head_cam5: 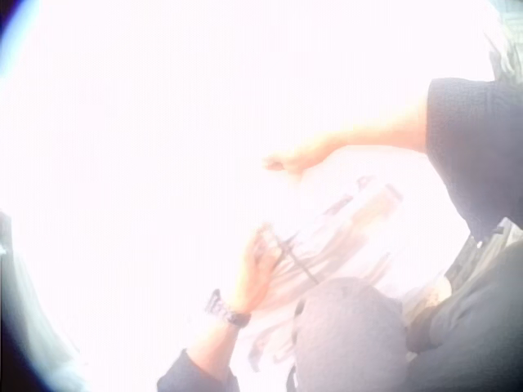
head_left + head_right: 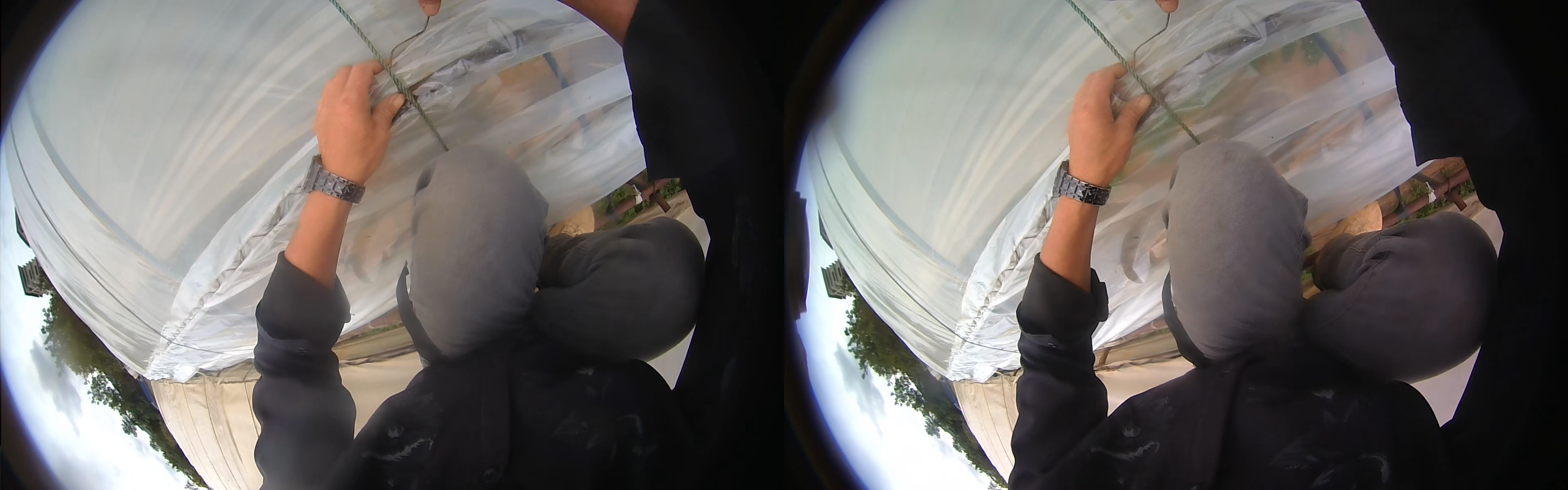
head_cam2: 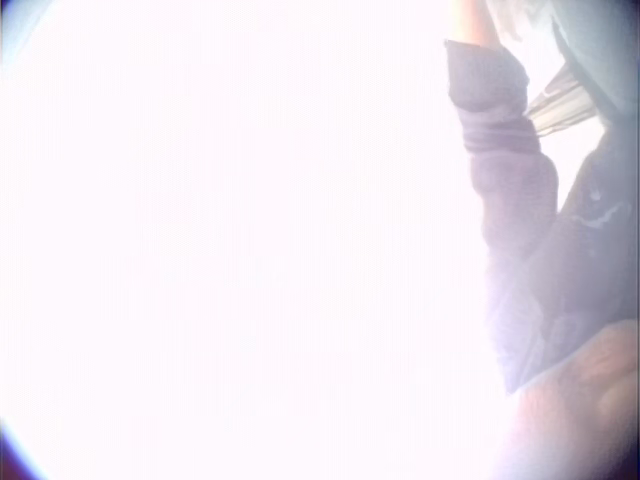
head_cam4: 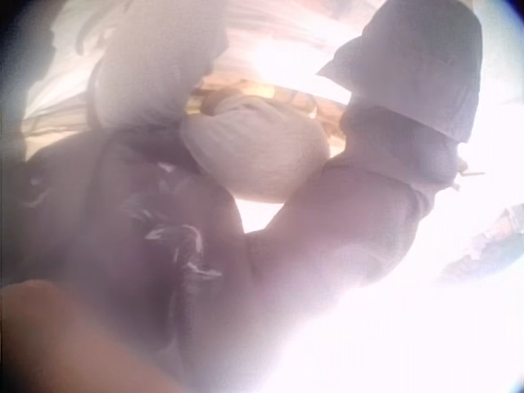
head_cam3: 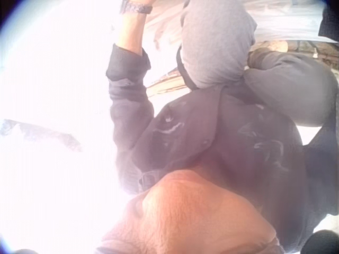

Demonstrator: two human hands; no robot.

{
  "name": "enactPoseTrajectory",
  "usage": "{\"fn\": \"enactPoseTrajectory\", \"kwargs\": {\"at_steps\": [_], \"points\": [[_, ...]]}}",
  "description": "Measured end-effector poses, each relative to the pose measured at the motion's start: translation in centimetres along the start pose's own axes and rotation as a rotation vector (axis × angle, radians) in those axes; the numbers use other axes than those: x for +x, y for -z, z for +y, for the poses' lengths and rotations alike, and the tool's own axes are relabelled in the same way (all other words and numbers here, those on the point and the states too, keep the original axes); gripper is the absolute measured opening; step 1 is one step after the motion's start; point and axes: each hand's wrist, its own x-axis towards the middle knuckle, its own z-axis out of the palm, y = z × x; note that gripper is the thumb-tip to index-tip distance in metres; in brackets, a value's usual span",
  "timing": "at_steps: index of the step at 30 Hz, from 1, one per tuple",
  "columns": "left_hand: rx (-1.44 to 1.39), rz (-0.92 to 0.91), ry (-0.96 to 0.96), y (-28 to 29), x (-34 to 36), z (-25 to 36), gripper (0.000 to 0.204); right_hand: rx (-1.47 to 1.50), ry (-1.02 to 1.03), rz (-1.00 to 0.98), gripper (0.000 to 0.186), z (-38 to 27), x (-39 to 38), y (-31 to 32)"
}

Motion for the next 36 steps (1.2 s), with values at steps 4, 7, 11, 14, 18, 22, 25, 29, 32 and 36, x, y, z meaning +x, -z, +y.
{"fn": "enactPoseTrajectory", "kwargs": {"at_steps": [4, 7, 11, 14, 18, 22, 25, 29, 32, 36], "points": [[0.008, 0.0, 0.018, -0.1, -0.1, -0.4, 0.045, -0.141, 0.036, 0.082, 0.048, -0.3, -0.2, -0.4], [0.001, 0.015, 0.02, -0.1, -0.2, 0.0, 0.044, -0.29, 0.072, 0.156, 0.049, -1.2, -1.7, -1.3], [0.003, 0.027, 0.028, -0.1, -0.2, 0.3, 0.044, -0.451, 0.089, 0.198, 0.05, -3.8, -4.5, -4.4], [-0.003, 0.054, 0.008, -0.2, -0.1, 0.3, 0.043, -0.325, -0.177, 0.073, 0.049, -5.4, -6.0, -5.6], [0.004, 0.043, 0.01, -0.2, -0.1, 0.4, 0.043, -0.116, -0.42, 0.035, 0.059, -6.3, -6.5, -6.8], [0.011, 0.048, 0.018, -0.1, -0.2, 0.6, 0.043, 0.103, -0.54, -0.073, 0.06, -5.5, -6.7, -7.7], [-0.005, 0.056, 0.016, -0.2, -0.1, 0.7, 0.043, 0.143, -0.453, -0.233, 0.065, -4.1, -5.4, -7.3], [-0.007, 0.029, 0.06, -0.2, -0.1, 0.9, 0.044, -0.063, -0.462, -0.36, 0.069, -3.1, -3.0, -5.0], [-0.015, 0.012, 0.067, -0.1, 0.1, 0.8, 0.044, -0.307, -0.272, -0.177, 0.062, -4.0, -2.6, -3.3], [-0.006, 0.01, 0.075, -0.1, 0.1, 0.7, 0.044, -0.258, -0.197, -0.329, 0.061, -4.2, -0.9, 0.4]]}}
